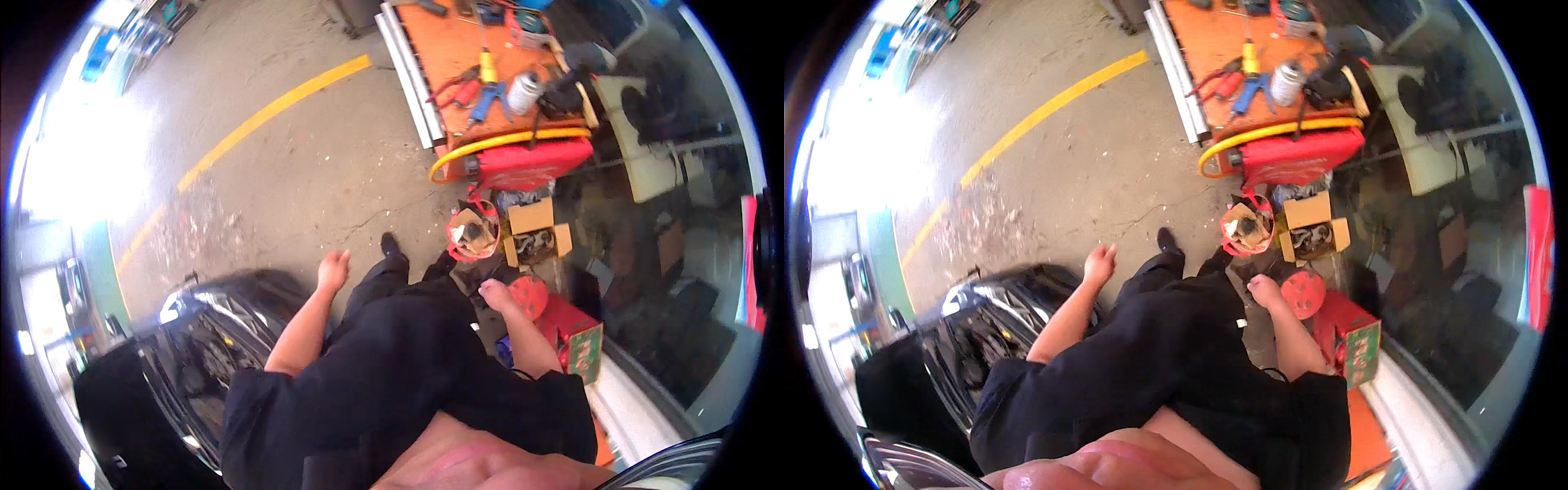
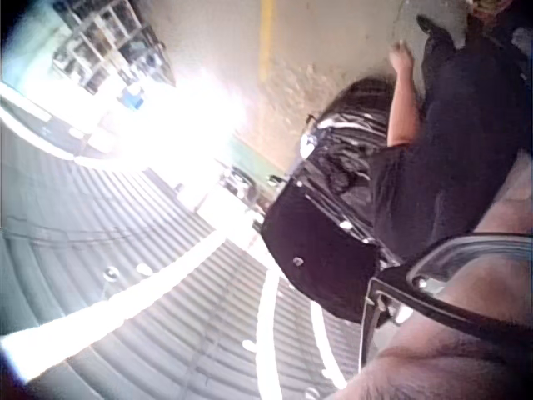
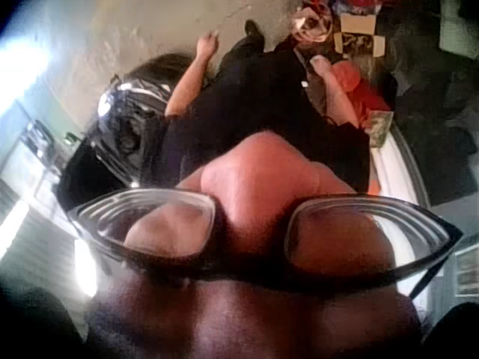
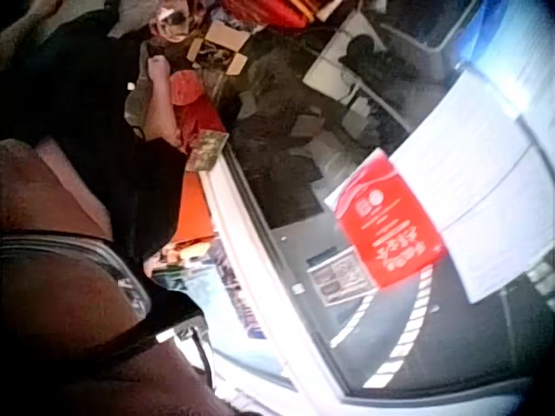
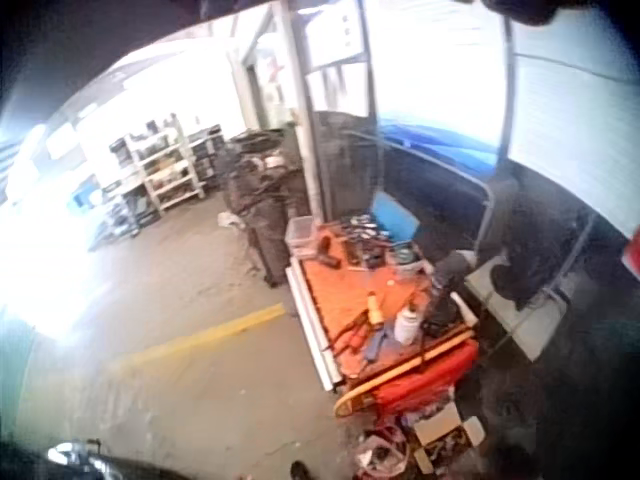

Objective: The person removes a plastic engine cover from a car, places it on a tool cart, puts on work gloves, and then uses a ratchet to loosen bolts on the engine. The person continues to work on the engine components with their hands.

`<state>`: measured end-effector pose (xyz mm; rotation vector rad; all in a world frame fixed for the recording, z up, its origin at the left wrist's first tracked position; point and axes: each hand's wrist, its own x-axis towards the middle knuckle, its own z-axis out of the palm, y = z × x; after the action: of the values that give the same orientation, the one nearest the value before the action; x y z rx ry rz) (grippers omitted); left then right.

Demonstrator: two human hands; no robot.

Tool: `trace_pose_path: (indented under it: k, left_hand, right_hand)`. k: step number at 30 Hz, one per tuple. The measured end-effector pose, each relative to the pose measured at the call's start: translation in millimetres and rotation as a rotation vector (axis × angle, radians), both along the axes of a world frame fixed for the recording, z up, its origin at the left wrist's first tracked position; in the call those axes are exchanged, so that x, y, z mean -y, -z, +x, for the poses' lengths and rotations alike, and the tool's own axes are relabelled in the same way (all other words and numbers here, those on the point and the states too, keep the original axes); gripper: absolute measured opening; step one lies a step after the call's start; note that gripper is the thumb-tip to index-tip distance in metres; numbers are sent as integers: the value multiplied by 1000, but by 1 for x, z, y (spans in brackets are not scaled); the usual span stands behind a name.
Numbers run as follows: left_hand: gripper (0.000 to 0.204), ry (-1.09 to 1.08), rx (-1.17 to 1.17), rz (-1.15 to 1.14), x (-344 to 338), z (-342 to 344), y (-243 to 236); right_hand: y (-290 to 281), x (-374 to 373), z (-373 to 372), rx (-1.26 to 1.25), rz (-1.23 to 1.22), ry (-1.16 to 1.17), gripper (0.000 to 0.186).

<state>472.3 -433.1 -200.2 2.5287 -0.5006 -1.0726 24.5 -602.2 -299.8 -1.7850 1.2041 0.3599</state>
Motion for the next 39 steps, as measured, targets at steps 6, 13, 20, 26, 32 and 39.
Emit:
trace_pose_path:
  k: [6, 13, 20, 26, 32, 39]
  left_hand:
    - [62, -232, 76, 230, -298, -43, 59]
    - [58, -863, -35, 175, -415, -168, 84]
    - [44, -1101, -180, 112, -488, -245, 91]
    - [40, -1544, -361, 86, -539, -269, 89]
    - [33, -2283, -184, -225, -539, -243, 80]
    - [33, -2383, 38, -520, -602, -156, 17]
  right_hand:
    - [11, 34, 101, 40, 130, -197, 30]
    - [29, -5, 242, -153, 337, -438, 31]
    - [-26, -176, 429, -38, -39, -1141, 36]
    - [-62, -361, 552, -80, 166, -1431, 39]
    - [-60, -525, 637, -27, 255, -1838, 31]
    - [-79, -703, 676, -190, 562, -1764, 25]
